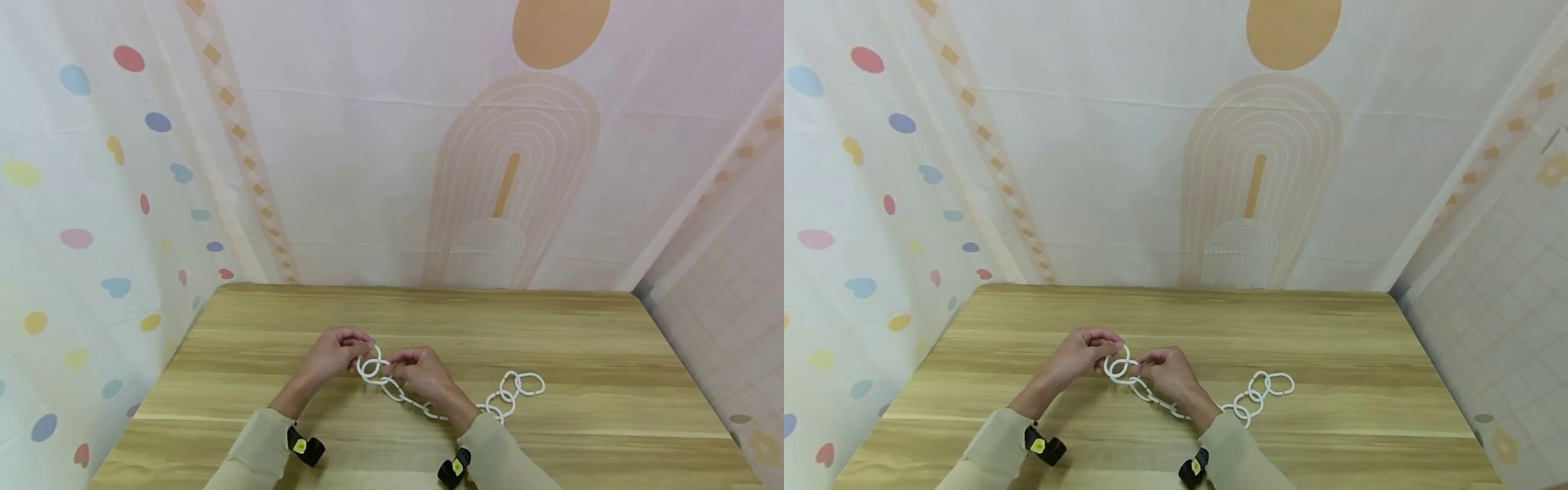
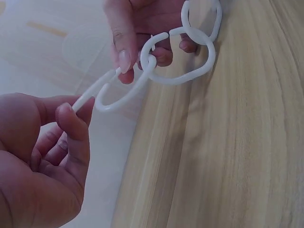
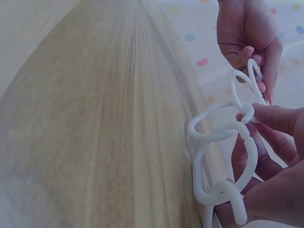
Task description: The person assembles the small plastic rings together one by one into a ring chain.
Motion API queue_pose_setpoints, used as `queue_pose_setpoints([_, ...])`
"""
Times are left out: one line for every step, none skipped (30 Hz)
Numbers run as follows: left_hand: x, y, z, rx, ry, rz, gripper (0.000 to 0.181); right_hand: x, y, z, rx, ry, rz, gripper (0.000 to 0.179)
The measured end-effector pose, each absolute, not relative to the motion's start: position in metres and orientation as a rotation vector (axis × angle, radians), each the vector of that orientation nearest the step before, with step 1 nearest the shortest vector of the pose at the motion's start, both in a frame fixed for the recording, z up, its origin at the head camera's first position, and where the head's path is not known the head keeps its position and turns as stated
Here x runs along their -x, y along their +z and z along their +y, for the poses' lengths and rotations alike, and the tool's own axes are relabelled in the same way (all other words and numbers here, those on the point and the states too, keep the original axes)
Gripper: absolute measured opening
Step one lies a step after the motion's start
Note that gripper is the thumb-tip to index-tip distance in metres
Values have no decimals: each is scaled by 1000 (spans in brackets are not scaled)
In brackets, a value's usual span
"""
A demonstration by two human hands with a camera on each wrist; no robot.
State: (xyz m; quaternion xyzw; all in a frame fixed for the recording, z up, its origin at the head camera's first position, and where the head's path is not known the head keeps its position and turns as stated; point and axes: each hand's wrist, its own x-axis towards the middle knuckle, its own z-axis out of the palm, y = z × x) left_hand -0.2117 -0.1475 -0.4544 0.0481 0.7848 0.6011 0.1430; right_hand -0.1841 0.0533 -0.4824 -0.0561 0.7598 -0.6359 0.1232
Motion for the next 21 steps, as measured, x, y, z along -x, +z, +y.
queue_pose_setpoints([212,-454,-147,-140,1723,2280,19,184,-482,53,165,-1856,2218,20])
queue_pose_setpoints([211,-454,-147,-137,1713,2296,18,183,-482,54,164,-1857,2220,20])
queue_pose_setpoints([211,-454,-147,-135,1705,2308,18,183,-482,54,163,-1857,2222,21])
queue_pose_setpoints([211,-453,-147,-133,1698,2320,17,182,-482,54,162,-1854,2227,21])
queue_pose_setpoints([210,-453,-146,-129,1689,2331,17,182,-481,54,160,-1854,2227,21])
queue_pose_setpoints([210,-452,-146,-125,1683,2338,17,182,-481,54,160,-1854,2224,21])
queue_pose_setpoints([211,-455,-147,-125,1683,2340,17,182,-481,54,159,-1853,2223,21])
queue_pose_setpoints([211,-454,-147,-127,1682,2343,16,182,-481,54,156,-1852,2221,21])
queue_pose_setpoints([211,-454,-148,-129,1679,2348,16,182,-482,54,157,-1852,2222,21])
queue_pose_setpoints([211,-454,-148,-133,1674,2356,15,182,-482,55,156,-1851,2220,21])
queue_pose_setpoints([211,-455,-148,-135,1671,2357,14,182,-482,55,156,-1850,2218,21])
queue_pose_setpoints([211,-455,-148,-136,1668,2359,13,182,-482,55,154,-1849,2216,21])
queue_pose_setpoints([211,-456,-148,-139,1668,2359,12,182,-482,55,154,-1844,2221,20])
queue_pose_setpoints([211,-456,-149,-141,1666,2361,12,182,-482,55,156,-1843,2223,20])
queue_pose_setpoints([210,-457,-149,-141,1666,2362,11,181,-482,55,162,-1840,2228,20])
queue_pose_setpoints([210,-457,-149,-141,1667,2362,11,181,-481,55,162,-1838,2231,20])
queue_pose_setpoints([210,-457,-149,-137,1670,2360,10,181,-481,55,162,-1836,2236,19])
queue_pose_setpoints([210,-458,-149,-141,1674,2363,11,181,-481,54,162,-1835,2241,20])
queue_pose_setpoints([210,-458,-149,-139,1679,2365,11,180,-481,54,165,-1834,2249,20])
queue_pose_setpoints([210,-458,-149,-138,1682,2373,11,180,-481,54,164,-1836,2253,20])
queue_pose_setpoints([210,-459,-149,-136,1687,2378,12,180,-481,54,161,-1837,2256,21])
